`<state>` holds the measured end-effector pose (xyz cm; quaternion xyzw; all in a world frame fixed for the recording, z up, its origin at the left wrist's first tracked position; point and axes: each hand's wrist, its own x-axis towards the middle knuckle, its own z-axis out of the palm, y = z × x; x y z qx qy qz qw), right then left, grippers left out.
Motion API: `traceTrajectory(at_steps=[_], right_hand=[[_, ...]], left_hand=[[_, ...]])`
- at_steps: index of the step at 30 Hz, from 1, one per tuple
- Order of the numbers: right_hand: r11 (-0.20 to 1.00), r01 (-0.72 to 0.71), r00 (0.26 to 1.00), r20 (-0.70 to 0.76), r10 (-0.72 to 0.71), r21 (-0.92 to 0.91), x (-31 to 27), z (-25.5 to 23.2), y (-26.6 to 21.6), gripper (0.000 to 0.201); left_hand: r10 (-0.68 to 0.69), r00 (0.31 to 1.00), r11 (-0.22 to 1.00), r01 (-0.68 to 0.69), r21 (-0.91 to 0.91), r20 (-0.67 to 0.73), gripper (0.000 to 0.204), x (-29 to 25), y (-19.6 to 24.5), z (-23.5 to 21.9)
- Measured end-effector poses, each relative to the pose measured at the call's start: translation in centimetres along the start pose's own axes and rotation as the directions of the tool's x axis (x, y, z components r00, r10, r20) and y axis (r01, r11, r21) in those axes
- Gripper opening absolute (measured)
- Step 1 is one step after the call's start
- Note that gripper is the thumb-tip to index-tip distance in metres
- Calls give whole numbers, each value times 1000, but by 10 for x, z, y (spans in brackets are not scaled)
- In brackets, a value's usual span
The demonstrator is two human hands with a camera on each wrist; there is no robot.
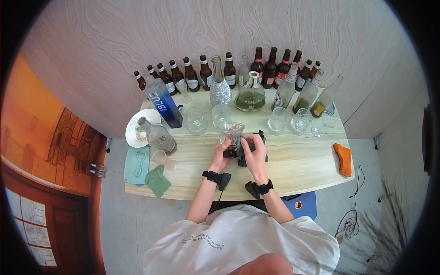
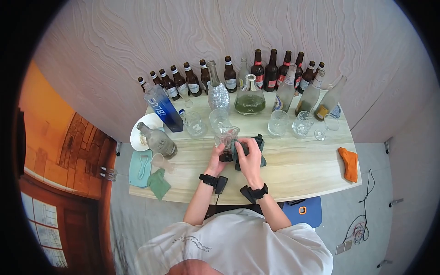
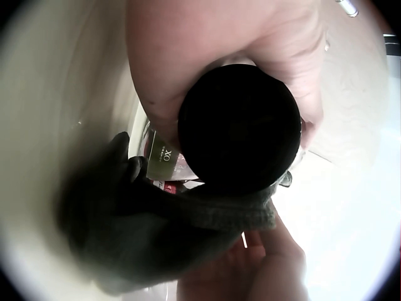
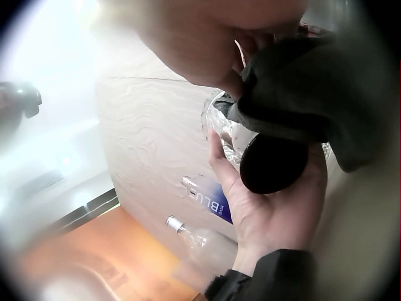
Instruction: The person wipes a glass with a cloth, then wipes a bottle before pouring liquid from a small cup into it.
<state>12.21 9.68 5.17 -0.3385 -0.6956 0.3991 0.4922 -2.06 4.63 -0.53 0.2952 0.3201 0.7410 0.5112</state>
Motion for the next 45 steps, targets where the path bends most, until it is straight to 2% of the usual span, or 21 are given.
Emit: traceTrajectory(at_steps=[3,6,9,12,15,18,21,24,27,30,33,36,39,45], right_hand=[[999,-14,998,-67,17,34,11,1,-3,15],[998,-39,990,-133,46,53,22,-2,-6,15],[1000,-11,996,-87,13,28,23,-1,1,14],[999,2,999,-51,0,33,14,2,7,14],[997,39,999,11,-38,-61,2,-1,4,14],[998,38,997,63,-35,-46,-10,-2,0,13],[998,53,997,59,-51,-27,-11,0,3,14],[999,31,1000,2,-32,6,-2,2,4,14],[999,-5,999,-42,6,34,14,1,0,15],[998,-55,995,-79,57,27,22,-1,-11,15],[1000,-19,997,-69,20,15,18,1,-5,15],[999,-48,999,5,48,16,6,1,1,15],[1000,5,999,33,-5,-15,-5,2,7,15],[999,11,1000,-28,-10,53,6,2,-1,14]], left_hand=[[26,999,998,-27,49,21,83,3,-3,-5],[-5,1000,1000,5,-20,6,81,-1,7,8],[-117,993,981,117,-153,11,78,1,-9,-11],[-181,984,971,178,-162,1,73,2,-23,-29],[-6,1000,999,5,-41,-21,68,-1,-13,-11],[-118,988,992,114,-46,-98,75,2,-20,-23],[-102,995,992,101,-69,-19,77,1,-4,-5],[-133,988,989,127,-76,-74,74,0,-11,-17],[-135,991,989,136,-58,25,77,2,-22,-30],[-1,1000,998,3,-57,29,82,0,4,7],[-113,994,985,112,-127,3,88,0,2,2],[-104,994,975,107,-196,26,90,2,-14,-21],[-32,999,999,32,27,12,87,1,-6,-13],[-105,994,993,107,54,-38,82,0,-6,-10]])
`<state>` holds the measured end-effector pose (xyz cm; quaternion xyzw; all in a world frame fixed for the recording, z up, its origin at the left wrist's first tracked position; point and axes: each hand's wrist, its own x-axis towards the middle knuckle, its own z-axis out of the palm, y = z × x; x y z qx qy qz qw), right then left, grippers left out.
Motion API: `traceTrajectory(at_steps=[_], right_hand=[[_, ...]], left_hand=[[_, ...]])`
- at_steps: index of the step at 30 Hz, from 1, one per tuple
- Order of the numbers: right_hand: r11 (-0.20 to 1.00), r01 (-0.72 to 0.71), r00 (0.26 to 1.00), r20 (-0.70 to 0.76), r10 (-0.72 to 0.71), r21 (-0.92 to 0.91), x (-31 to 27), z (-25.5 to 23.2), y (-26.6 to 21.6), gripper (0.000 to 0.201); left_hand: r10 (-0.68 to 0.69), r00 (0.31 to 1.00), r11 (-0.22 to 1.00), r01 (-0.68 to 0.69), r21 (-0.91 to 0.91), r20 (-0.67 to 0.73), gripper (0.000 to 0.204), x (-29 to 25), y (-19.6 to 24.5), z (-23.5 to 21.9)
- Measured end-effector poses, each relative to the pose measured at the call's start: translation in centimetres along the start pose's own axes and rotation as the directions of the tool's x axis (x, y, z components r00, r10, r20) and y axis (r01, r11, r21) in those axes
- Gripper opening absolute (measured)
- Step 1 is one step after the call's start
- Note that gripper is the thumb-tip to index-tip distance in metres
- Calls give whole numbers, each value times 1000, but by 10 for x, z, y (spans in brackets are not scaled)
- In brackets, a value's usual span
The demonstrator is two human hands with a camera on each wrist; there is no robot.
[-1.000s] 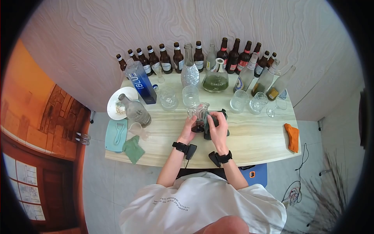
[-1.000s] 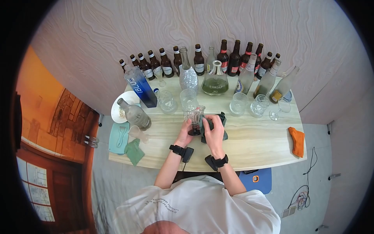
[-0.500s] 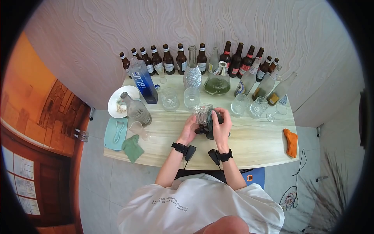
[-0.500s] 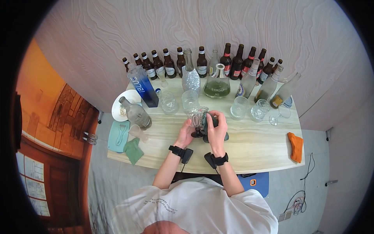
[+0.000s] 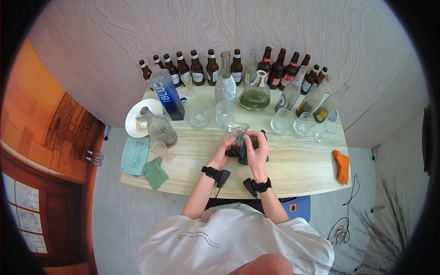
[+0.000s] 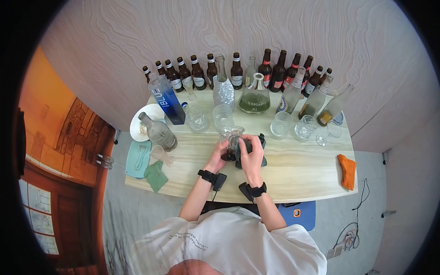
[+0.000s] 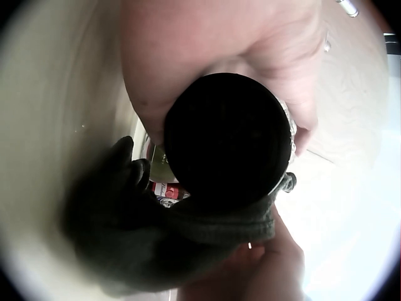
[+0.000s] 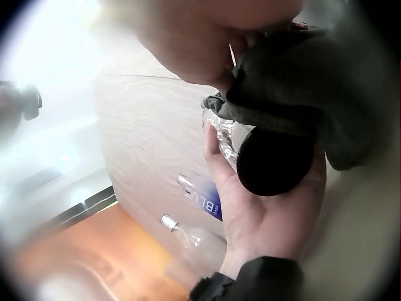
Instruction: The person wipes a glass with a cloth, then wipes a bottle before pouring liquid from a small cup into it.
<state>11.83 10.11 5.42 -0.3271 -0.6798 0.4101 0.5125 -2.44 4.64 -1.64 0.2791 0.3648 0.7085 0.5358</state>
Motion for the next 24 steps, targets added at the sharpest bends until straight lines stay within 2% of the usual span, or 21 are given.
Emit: traceTrajectory(at_steps=[3,6,9,12,18,21,24], right_hand=[[999,35,998,-43,-36,-19,11,-2,-12,14],[999,40,997,-69,-41,-24,13,0,-8,14],[1000,-2,998,-64,1,-23,9,2,-2,14],[1000,-8,1000,-22,7,-27,4,2,3,14],[999,-33,998,52,35,-39,-10,0,5,16],[999,-11,998,68,14,-44,-13,-1,2,15],[998,19,999,46,-16,-52,-10,-1,-2,14]], left_hand=[[-27,999,999,28,-45,29,79,3,-12,-10],[48,995,997,-42,-58,92,78,1,2,2],[73,997,991,-72,-117,3,83,-4,10,16],[6,1000,997,-6,-72,-6,88,2,-1,-1],[42,997,995,-47,-85,-60,88,-2,-4,0],[65,998,997,-65,-42,-5,88,4,-19,-18],[9,1000,999,-8,-43,20,86,5,-10,-12]])
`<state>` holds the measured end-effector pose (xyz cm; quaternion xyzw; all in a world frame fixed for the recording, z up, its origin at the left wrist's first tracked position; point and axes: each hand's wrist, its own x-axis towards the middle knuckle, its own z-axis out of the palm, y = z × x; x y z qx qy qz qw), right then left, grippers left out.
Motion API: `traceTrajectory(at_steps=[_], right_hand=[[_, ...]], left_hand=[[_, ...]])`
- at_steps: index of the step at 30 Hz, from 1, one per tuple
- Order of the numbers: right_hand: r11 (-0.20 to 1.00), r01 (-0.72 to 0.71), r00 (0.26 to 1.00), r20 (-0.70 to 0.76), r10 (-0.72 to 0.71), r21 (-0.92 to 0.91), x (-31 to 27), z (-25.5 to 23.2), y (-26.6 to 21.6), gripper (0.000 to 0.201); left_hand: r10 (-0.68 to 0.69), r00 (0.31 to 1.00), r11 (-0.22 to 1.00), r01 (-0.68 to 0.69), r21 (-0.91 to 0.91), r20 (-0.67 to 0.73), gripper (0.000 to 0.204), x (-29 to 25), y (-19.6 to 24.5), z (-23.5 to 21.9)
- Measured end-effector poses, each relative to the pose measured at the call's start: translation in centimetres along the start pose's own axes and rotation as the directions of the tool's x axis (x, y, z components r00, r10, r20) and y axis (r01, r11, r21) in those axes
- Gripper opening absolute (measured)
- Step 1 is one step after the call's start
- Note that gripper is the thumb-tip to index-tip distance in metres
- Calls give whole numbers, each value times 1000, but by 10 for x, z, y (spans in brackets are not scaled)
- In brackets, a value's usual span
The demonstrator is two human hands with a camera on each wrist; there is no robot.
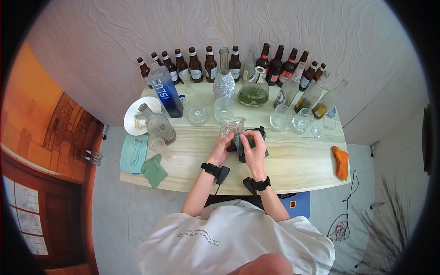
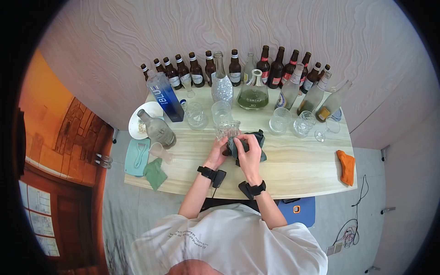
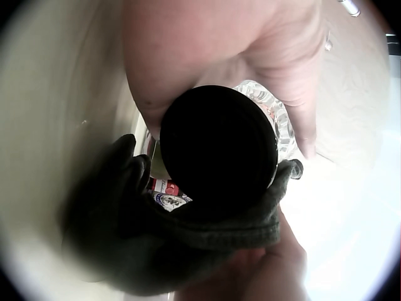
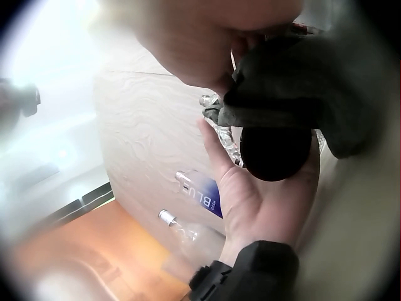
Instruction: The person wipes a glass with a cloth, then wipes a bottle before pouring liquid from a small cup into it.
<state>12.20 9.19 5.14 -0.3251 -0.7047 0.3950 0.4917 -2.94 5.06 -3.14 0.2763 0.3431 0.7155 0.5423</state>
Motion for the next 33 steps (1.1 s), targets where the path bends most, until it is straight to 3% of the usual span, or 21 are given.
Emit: traceTrajectory(at_steps=[3,6,10,12,16,21,27,30,33], right_hand=[[998,32,997,-70,-28,50,14,0,-4,14],[1000,20,995,-94,-21,-14,22,-1,-12,12],[1000,-14,992,-123,17,27,21,3,15,13],[999,-46,996,-77,48,18,18,2,27,14],[993,-120,992,27,120,-18,9,-3,27,15],[999,-39,998,53,37,33,7,-2,5,13],[996,84,995,-58,-81,41,24,2,-9,13],[995,84,992,-95,-79,53,23,8,-9,14],[997,71,989,-135,-66,40,25,12,-3,15]], left_hand=[[3,999,1000,-2,-24,50,83,-3,4,9],[34,998,999,-32,-34,52,86,-6,15,23],[88,996,995,-87,-46,21,82,-5,17,23],[77,996,992,-81,-92,-44,78,-6,16,24],[-8,1000,993,5,-121,-25,73,-1,4,5],[25,992,1000,-27,-13,-124,66,-7,8,15],[-62,998,995,63,-74,5,63,-6,2,10],[-41,999,997,41,-60,14,63,-3,0,4],[12,1000,993,-13,-115,-2,66,-7,19,26]])
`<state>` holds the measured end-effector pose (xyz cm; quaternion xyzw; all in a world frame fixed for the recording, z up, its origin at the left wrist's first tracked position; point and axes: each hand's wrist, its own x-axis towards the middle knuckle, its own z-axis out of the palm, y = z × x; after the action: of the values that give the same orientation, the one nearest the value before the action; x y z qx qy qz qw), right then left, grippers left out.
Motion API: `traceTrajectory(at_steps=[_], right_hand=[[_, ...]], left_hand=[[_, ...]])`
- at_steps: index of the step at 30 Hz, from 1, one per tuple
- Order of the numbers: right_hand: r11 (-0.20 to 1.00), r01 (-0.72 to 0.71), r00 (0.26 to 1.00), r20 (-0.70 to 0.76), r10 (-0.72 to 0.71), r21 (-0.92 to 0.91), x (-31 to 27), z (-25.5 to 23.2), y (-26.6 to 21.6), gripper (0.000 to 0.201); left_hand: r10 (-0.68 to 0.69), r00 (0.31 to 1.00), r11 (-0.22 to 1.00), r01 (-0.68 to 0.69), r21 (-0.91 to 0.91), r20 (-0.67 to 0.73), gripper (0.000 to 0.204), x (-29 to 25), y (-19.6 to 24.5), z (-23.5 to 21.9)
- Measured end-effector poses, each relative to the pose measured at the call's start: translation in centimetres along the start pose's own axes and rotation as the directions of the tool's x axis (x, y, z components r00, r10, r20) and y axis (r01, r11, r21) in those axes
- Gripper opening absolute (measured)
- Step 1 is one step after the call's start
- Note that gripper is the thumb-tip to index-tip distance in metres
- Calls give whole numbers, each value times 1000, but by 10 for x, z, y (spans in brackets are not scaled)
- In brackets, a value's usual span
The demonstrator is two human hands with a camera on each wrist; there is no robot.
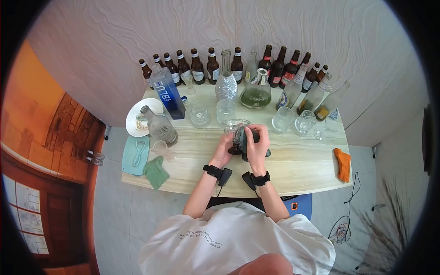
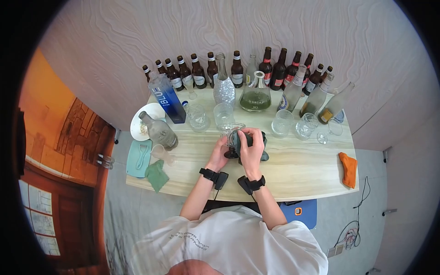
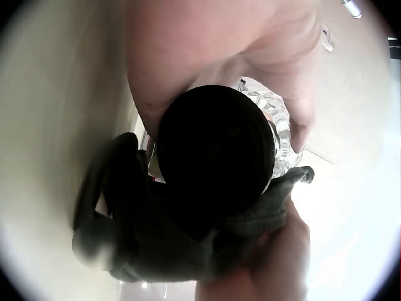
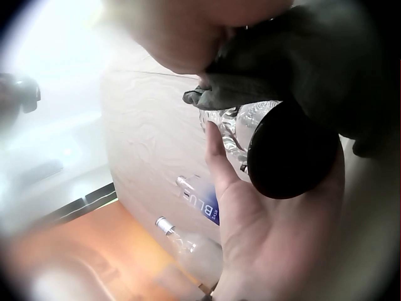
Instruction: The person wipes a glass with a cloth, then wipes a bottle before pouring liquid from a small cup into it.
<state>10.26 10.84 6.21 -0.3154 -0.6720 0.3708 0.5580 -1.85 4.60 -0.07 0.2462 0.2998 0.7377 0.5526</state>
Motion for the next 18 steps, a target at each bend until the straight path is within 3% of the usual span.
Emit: traceTrajectory(at_steps=[3,6,10,12,14,18], right_hand=[[999,-38,999,12,39,-35,1,1,3,15],[997,-57,998,19,58,-45,0,0,10,14],[993,-116,989,86,117,-12,-6,-3,9,15],[998,-70,987,144,70,0,-12,-4,2,16],[999,-20,982,186,25,-25,-18,-5,-4,17],[998,55,994,100,-50,-40,-16,-3,-11,17]], left_hand=[[51,997,995,-55,-81,-56,67,-2,4,8],[-18,998,994,12,-109,-59,68,3,-7,-16],[-33,996,999,32,-15,-80,67,6,-22,-33],[-7,996,995,16,95,-92,70,7,-26,-37],[-51,992,997,57,54,-115,70,8,-29,-40],[-146,985,989,148,11,-96,71,9,-36,-54]])
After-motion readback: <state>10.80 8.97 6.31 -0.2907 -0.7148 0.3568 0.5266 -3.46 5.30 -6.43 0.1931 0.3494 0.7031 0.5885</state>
